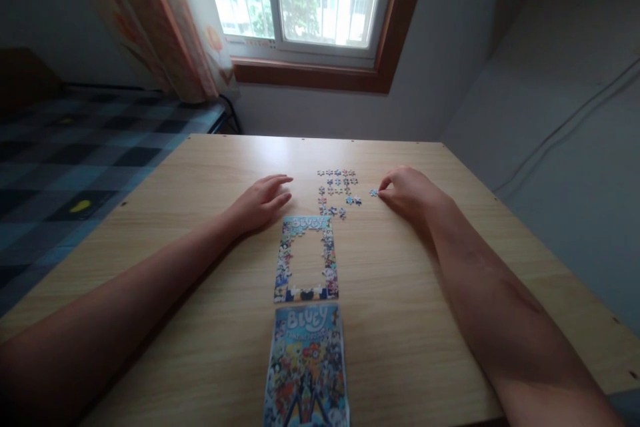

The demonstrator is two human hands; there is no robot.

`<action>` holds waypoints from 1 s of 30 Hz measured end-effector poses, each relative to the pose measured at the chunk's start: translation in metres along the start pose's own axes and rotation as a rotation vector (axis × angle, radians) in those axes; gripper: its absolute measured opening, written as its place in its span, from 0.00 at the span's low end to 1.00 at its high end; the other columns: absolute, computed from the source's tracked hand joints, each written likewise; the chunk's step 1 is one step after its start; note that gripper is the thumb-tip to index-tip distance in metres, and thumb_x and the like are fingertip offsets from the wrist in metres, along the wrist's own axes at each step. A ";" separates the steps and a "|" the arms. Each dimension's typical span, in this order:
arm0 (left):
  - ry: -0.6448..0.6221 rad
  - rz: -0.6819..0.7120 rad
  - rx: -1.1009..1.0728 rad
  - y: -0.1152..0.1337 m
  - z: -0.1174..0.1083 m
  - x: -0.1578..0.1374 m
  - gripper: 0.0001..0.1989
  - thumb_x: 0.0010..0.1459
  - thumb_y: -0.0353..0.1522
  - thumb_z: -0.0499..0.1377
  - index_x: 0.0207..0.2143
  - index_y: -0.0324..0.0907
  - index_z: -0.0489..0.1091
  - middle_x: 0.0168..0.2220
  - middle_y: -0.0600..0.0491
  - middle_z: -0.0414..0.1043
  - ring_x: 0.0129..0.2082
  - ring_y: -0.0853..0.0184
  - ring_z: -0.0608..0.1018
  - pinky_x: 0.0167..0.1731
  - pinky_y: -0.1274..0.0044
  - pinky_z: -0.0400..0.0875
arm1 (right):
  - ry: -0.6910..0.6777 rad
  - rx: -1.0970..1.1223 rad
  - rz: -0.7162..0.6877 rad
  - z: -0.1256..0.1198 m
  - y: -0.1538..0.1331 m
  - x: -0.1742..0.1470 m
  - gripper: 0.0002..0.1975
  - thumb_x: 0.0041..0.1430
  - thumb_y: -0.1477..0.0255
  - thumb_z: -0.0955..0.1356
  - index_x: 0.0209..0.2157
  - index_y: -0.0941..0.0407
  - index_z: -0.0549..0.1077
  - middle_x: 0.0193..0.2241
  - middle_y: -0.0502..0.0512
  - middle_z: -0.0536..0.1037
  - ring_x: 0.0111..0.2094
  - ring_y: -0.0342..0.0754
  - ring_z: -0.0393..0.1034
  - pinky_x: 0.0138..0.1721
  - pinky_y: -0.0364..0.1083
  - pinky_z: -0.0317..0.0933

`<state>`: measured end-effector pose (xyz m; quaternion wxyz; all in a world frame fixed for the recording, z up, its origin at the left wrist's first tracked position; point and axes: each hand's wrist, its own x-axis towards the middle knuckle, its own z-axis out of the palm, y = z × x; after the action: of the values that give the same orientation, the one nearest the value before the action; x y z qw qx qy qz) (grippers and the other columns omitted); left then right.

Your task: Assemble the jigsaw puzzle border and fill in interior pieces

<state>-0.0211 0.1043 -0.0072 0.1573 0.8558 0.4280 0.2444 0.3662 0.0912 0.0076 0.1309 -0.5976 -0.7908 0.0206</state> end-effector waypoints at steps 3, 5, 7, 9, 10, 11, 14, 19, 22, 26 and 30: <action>0.035 0.011 -0.035 -0.002 0.001 0.000 0.21 0.66 0.42 0.53 0.56 0.42 0.68 0.61 0.45 0.69 0.62 0.58 0.69 0.64 0.62 0.62 | 0.004 0.021 0.029 0.002 0.000 0.001 0.12 0.54 0.68 0.73 0.41 0.50 0.84 0.32 0.55 0.83 0.31 0.51 0.73 0.32 0.49 0.62; 0.043 0.017 -0.042 -0.002 0.001 0.000 0.20 0.67 0.41 0.53 0.56 0.41 0.68 0.60 0.44 0.69 0.61 0.57 0.70 0.64 0.62 0.62 | -0.027 0.073 -0.001 0.004 -0.002 0.002 0.13 0.56 0.69 0.72 0.43 0.50 0.84 0.34 0.54 0.83 0.30 0.50 0.73 0.32 0.48 0.62; 0.045 0.022 -0.045 -0.002 0.001 0.000 0.20 0.67 0.41 0.53 0.55 0.41 0.69 0.60 0.44 0.70 0.61 0.57 0.70 0.64 0.62 0.62 | -0.068 0.097 -0.003 0.004 -0.004 0.003 0.11 0.56 0.69 0.71 0.41 0.50 0.84 0.34 0.55 0.83 0.31 0.49 0.73 0.33 0.48 0.62; 0.050 0.020 -0.044 -0.003 0.002 0.000 0.20 0.67 0.41 0.53 0.55 0.41 0.69 0.59 0.44 0.70 0.61 0.56 0.70 0.63 0.61 0.63 | -0.113 0.092 0.040 0.001 -0.007 0.005 0.10 0.55 0.69 0.71 0.38 0.51 0.84 0.33 0.54 0.83 0.31 0.50 0.73 0.33 0.48 0.62; 0.053 0.020 -0.042 -0.004 0.002 0.000 0.19 0.66 0.41 0.53 0.55 0.41 0.69 0.59 0.44 0.70 0.60 0.56 0.71 0.63 0.60 0.63 | -0.145 0.089 0.065 -0.001 -0.008 0.006 0.10 0.55 0.69 0.71 0.38 0.51 0.84 0.32 0.54 0.83 0.31 0.50 0.73 0.33 0.47 0.62; 0.058 0.020 -0.040 -0.004 0.003 0.000 0.19 0.66 0.40 0.53 0.54 0.41 0.70 0.59 0.44 0.71 0.60 0.56 0.71 0.63 0.60 0.64 | -0.184 0.094 0.088 -0.003 -0.009 0.007 0.10 0.54 0.69 0.71 0.38 0.51 0.84 0.32 0.54 0.82 0.30 0.49 0.73 0.32 0.47 0.61; 0.066 0.029 -0.033 -0.007 0.004 0.001 0.19 0.66 0.40 0.53 0.54 0.41 0.70 0.59 0.43 0.71 0.60 0.54 0.71 0.62 0.58 0.64 | -0.292 0.177 0.141 -0.009 -0.008 0.007 0.10 0.51 0.69 0.72 0.36 0.55 0.82 0.31 0.55 0.82 0.31 0.49 0.73 0.31 0.46 0.61; 0.085 0.049 -0.034 -0.008 0.003 0.001 0.18 0.66 0.39 0.54 0.54 0.42 0.71 0.58 0.44 0.72 0.59 0.54 0.72 0.61 0.56 0.66 | -0.376 0.544 0.246 -0.013 -0.006 0.003 0.11 0.48 0.65 0.75 0.32 0.57 0.79 0.29 0.55 0.80 0.29 0.47 0.70 0.29 0.45 0.61; 0.132 0.067 0.003 -0.008 0.004 -0.001 0.17 0.65 0.37 0.55 0.53 0.42 0.71 0.58 0.43 0.72 0.59 0.54 0.72 0.61 0.55 0.66 | -0.334 0.791 0.264 -0.012 -0.019 0.002 0.12 0.49 0.63 0.76 0.32 0.56 0.78 0.28 0.53 0.78 0.27 0.43 0.66 0.25 0.43 0.58; 0.220 0.212 0.107 0.001 0.004 -0.004 0.14 0.64 0.34 0.58 0.51 0.42 0.73 0.58 0.42 0.71 0.59 0.53 0.71 0.58 0.54 0.69 | -0.208 1.162 0.293 -0.003 -0.062 0.004 0.13 0.46 0.65 0.78 0.31 0.56 0.76 0.30 0.54 0.78 0.26 0.40 0.63 0.20 0.40 0.53; 0.316 0.464 0.131 0.020 -0.001 -0.007 0.10 0.65 0.34 0.60 0.48 0.43 0.73 0.52 0.45 0.75 0.53 0.57 0.75 0.52 0.59 0.74 | -0.203 1.435 0.367 0.010 -0.116 0.002 0.15 0.44 0.65 0.79 0.30 0.56 0.74 0.31 0.54 0.78 0.26 0.40 0.63 0.17 0.38 0.47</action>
<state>-0.0118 0.0868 0.0013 -0.0270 0.8905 0.2548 0.3760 0.2545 0.0611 0.0206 0.4096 -0.4828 -0.4788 0.6082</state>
